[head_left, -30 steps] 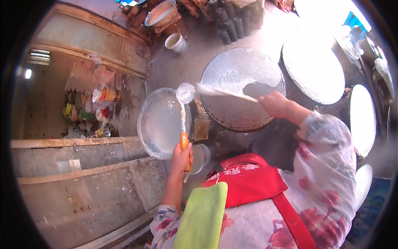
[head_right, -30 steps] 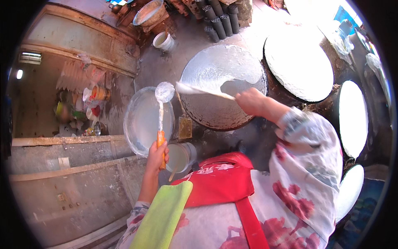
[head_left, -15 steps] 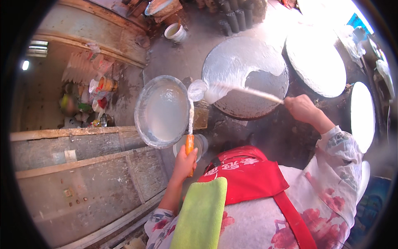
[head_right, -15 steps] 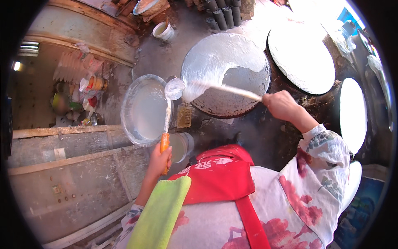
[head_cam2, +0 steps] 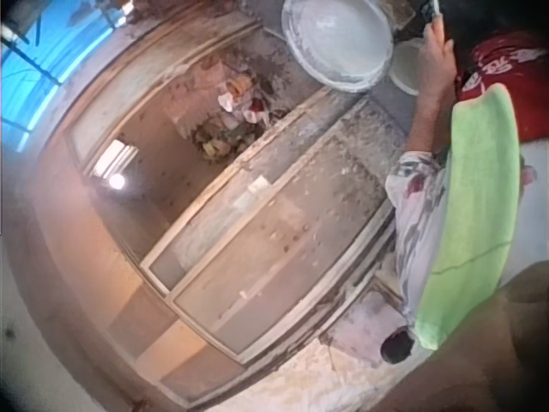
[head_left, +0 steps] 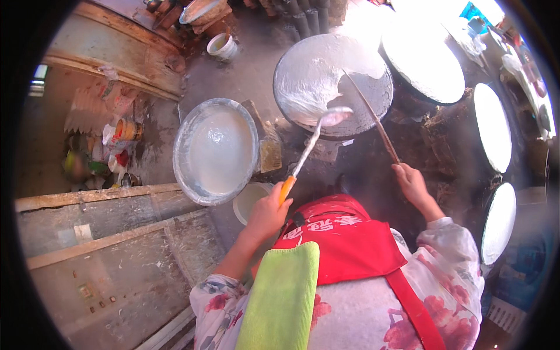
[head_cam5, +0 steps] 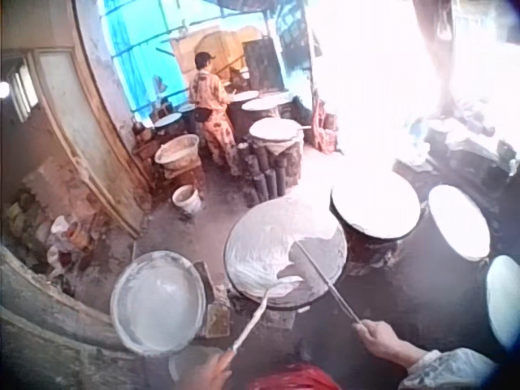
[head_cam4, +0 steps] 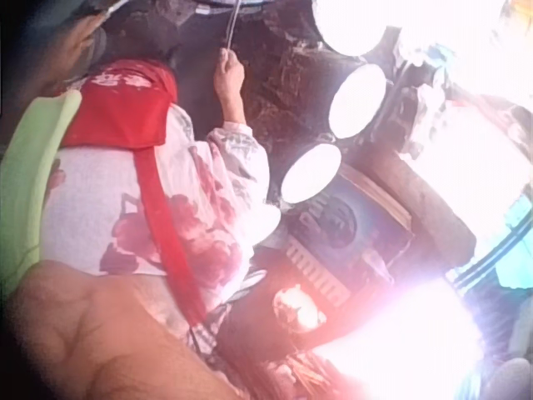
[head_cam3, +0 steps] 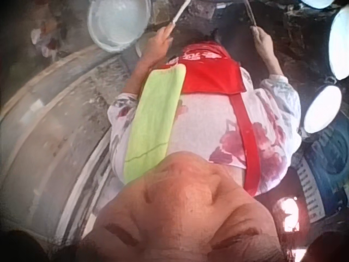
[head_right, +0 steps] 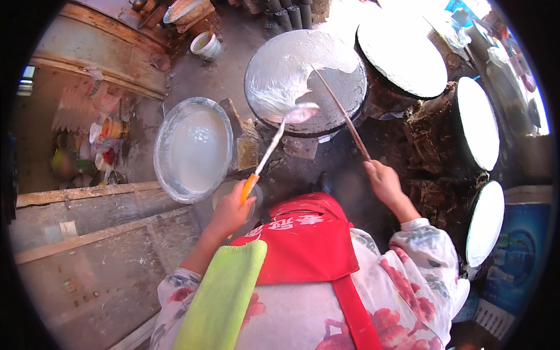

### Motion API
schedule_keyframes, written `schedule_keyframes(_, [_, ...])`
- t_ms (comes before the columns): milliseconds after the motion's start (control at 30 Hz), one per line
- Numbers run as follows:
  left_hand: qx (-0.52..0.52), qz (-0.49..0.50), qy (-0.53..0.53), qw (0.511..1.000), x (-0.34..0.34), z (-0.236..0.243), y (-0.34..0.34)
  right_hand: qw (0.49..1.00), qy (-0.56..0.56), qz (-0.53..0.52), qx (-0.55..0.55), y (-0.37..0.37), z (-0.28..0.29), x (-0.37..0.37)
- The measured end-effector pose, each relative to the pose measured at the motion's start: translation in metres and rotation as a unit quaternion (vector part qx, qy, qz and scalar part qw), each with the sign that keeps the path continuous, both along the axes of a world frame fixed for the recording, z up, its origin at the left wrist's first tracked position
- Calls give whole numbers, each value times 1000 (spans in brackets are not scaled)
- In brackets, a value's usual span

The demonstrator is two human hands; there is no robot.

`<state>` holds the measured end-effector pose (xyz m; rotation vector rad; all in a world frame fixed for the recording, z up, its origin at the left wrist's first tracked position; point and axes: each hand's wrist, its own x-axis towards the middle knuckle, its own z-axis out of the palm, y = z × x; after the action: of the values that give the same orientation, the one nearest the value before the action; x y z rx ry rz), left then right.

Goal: The person scoops batter from a large bowl and pours it onto several round griddles. They use a wooden stick to spread the batter evenly and a spatula to flip the cakes as they cook. The person removes finished cakes and places them on a nearby surface.

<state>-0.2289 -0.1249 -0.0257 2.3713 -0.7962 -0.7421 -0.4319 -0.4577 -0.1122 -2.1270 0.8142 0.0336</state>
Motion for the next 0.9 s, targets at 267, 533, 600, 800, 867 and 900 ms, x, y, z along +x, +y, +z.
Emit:
schedule_keyframes(267, [-322, 239, 198, 894, 13, -17, 25, 993, -70, 25, 92, 152, -39, 136])
schedule_keyframes(533, [-306, 284, 262, 870, 14, -28, 84, 971, -71, -169, 152, 154, -57, 70])
schedule_keyframes(600, [-303, 280, 278, 867, 11, -29, 87, 975, -122, -179, 53, 165, -52, 63])
schedule_keyframes(800, [-322, 257, 309, 857, 13, -31, 72, 998, -3, -47, -44, 163, -52, 87])
schedule_keyframes(867, [-310, 253, 302, 865, 10, -30, 79, 992, -17, -124, -14, 136, -62, 64])
schedule_keyframes(900, [-302, 254, 299, 869, 8, -29, 82, 988, 0, -148, 36, 127, -49, 55])
